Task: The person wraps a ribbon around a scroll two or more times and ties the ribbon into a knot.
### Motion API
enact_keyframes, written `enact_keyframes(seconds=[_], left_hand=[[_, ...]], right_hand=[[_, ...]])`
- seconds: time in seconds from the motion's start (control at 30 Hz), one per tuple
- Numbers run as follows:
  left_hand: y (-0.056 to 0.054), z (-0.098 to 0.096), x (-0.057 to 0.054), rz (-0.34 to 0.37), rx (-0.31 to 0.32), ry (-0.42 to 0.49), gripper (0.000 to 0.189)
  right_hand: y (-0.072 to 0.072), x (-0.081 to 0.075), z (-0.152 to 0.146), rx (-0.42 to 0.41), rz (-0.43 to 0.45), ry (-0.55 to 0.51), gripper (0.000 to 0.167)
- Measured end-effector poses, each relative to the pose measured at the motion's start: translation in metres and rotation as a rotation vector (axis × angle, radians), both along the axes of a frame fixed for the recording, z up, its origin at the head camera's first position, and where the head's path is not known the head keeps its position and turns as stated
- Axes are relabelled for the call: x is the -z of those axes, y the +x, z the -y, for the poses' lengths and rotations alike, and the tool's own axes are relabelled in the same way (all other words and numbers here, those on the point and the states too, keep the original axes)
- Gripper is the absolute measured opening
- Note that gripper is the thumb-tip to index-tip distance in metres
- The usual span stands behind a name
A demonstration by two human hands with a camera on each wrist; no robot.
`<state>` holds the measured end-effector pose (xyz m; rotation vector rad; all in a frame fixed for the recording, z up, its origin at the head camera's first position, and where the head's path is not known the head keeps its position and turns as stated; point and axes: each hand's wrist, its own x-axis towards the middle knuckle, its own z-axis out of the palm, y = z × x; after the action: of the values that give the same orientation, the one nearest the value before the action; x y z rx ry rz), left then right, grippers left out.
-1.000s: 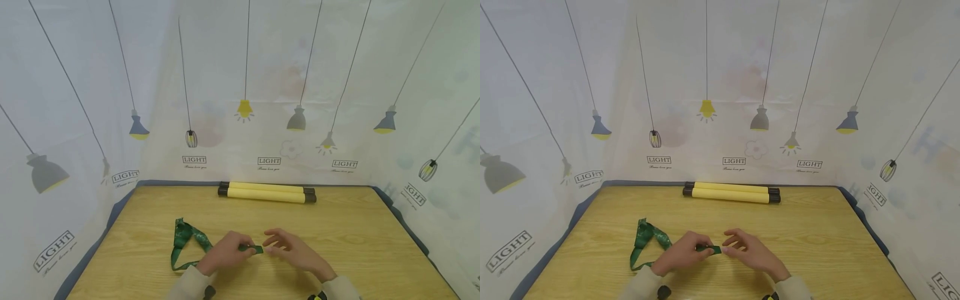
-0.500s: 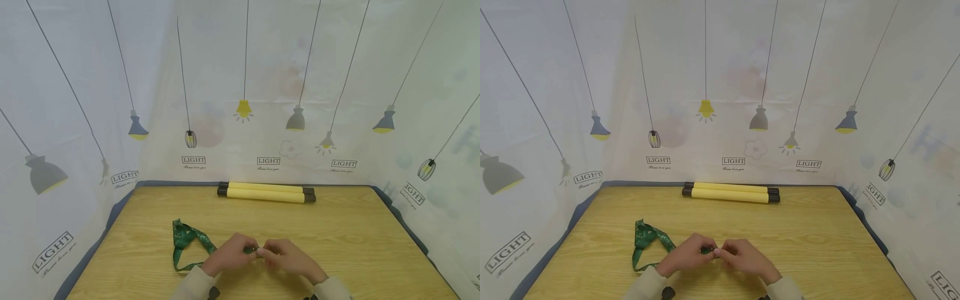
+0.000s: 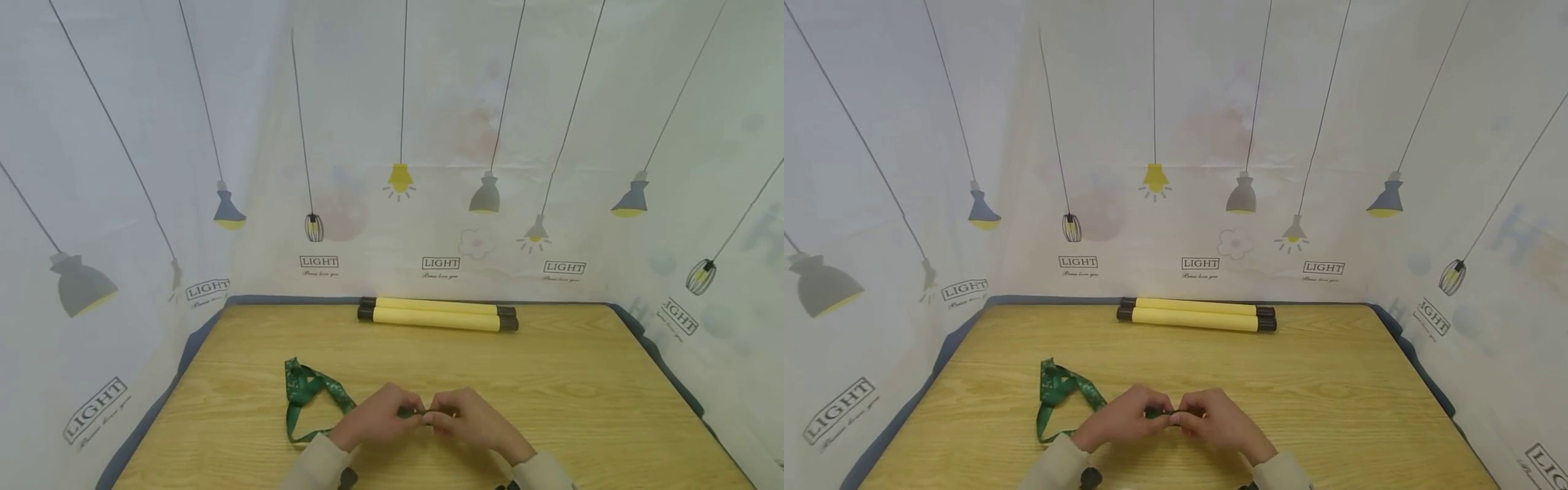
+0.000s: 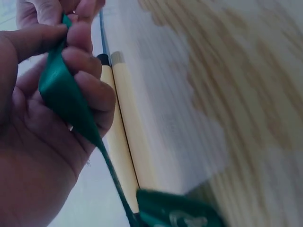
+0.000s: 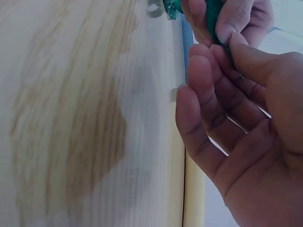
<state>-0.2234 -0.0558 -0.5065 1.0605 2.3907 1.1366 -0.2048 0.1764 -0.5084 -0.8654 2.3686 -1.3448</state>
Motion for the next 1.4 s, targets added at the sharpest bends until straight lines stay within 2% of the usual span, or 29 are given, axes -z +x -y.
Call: enact_keyframes(seconds=[0.23,0.37,0.6,0.93,1.27,1.4], left_hand=[[0.001,0.012,0.000,0.132,-0.008,-0.022,0.030],[-0.001,0.019,0.004,0.145,-0.027,-0.038,0.034],[-0.003,0.034,0.008,0.123,-0.069,-0.057,0.041],[-0.011,0.065,0.006,0.097,-0.086,-0.083,0.044],[-0.012,0.085,0.003,0.154,-0.094,-0.076,0.050],[-0.011,0.093,0.003,0.191,-0.079,-0.056,0.049]], right_hand=[[-0.001,-0.001,-0.007,0.085,-0.029,-0.001,0.025],[-0.002,-0.002,-0.013,0.119,-0.042,0.000,0.024],[-0.004,0.002,-0.029,0.209,-0.076,0.015,0.025],[-0.004,-0.004,-0.049,0.268,-0.063,-0.002,0.031],[-0.005,-0.003,-0.057,0.273,-0.067,-0.022,0.031],[-0.005,0.000,-0.064,0.306,-0.041,-0.020,0.032]])
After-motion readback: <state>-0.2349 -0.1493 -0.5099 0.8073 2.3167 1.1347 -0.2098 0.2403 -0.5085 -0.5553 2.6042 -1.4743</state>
